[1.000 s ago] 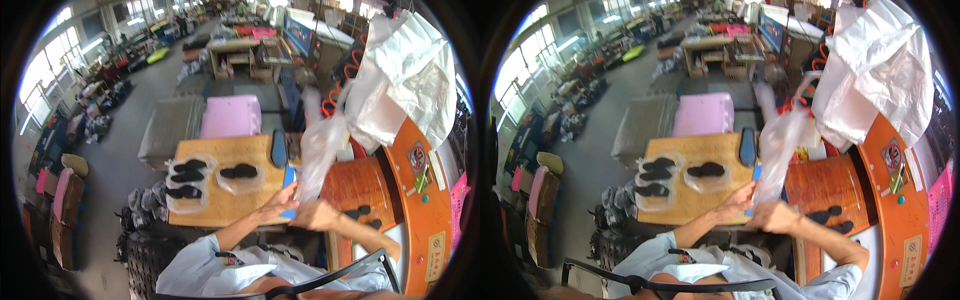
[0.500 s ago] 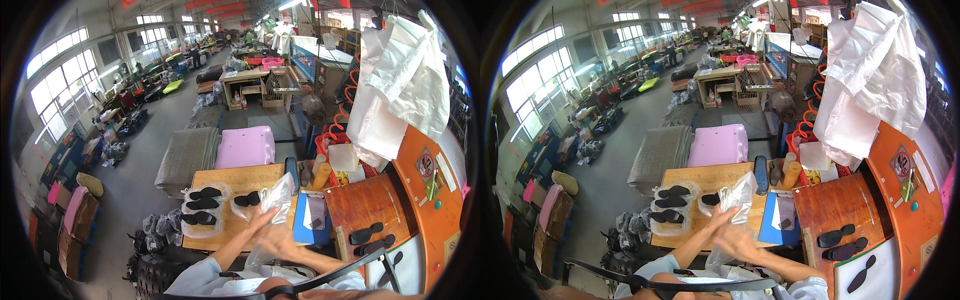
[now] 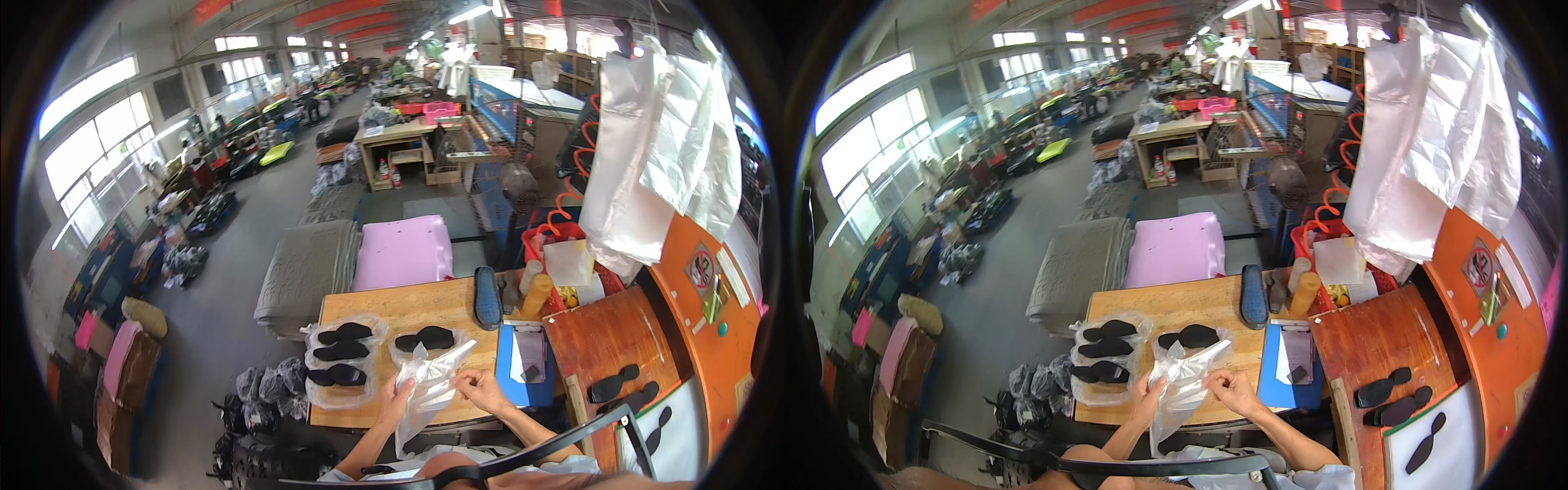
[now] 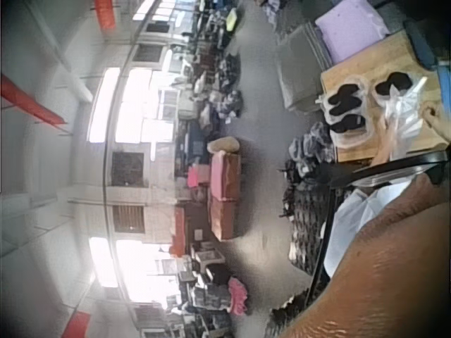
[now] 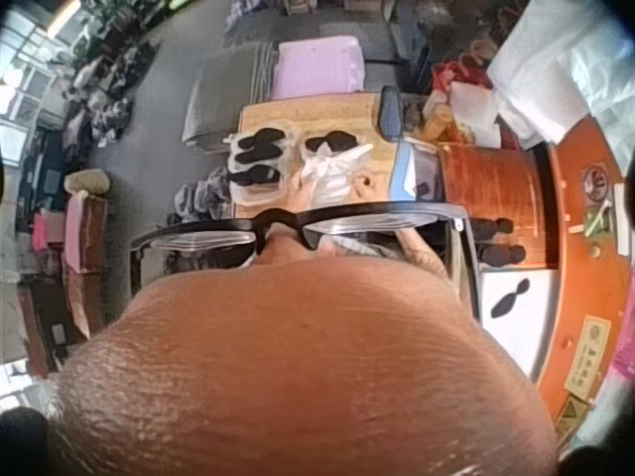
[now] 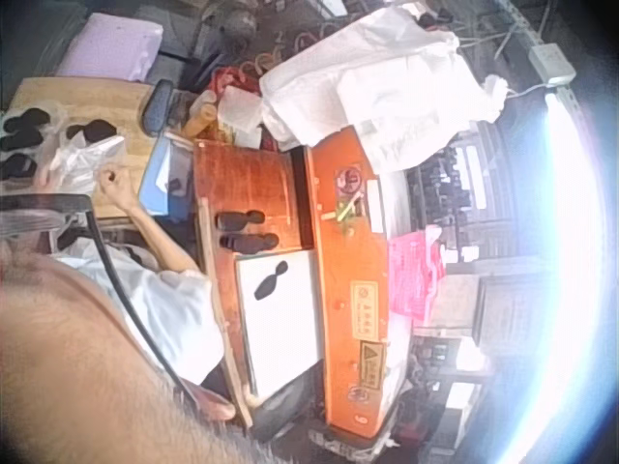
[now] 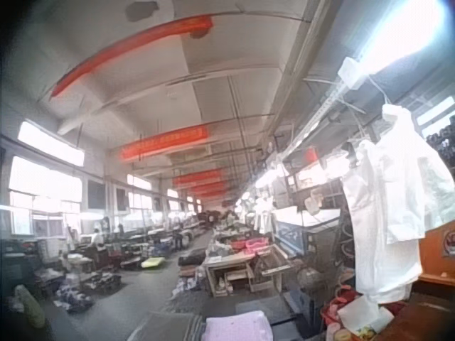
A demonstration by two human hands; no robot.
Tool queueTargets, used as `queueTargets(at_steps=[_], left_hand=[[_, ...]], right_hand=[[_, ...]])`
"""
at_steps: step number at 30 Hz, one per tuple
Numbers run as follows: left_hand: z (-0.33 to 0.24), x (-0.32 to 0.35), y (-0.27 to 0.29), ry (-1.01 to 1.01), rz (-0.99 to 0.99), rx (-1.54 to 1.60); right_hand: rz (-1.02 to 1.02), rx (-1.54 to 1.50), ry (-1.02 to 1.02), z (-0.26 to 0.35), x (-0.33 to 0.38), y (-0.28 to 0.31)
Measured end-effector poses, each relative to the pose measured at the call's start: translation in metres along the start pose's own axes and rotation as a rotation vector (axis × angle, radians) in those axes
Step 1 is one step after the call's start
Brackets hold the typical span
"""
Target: The person places black insoles onto a conveyor belt and presses them into position. They then retrieve a large black sheet of material, lay it over the insoles, and smooth it down. The person continues to arrange additional insoles and press them onto the sheet as it moves along the belt.
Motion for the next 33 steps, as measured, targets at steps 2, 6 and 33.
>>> queueTargets(at_steps=[2,6,33], left_hand=[[-0.001,-0.001,0.001,-0.020,0.010,0.020],[-0.008,-0.011,0.007,-0.124,0.008,-0.087],[0.016,-0.010,-0.105,-0.024,0.559,-0.461]], right_hand=[[0.161,0.030,-0.011,-0.007,0.004,-0.012],[0.373,0.138,-0.177,-0.031,0.025,-0.014],[0.170,-0.479,-0.143,-0.071,0.066,0.025]])
Point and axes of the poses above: each hand's wrist, its own x-axis away from the middle knuckle, its own y-axis out of the back of the hand, z = x × y, the point moved 10 cm from there along -x, towards the middle knuckle, and after that the axes turned 3 degrees about y, right-handed, at the moved point
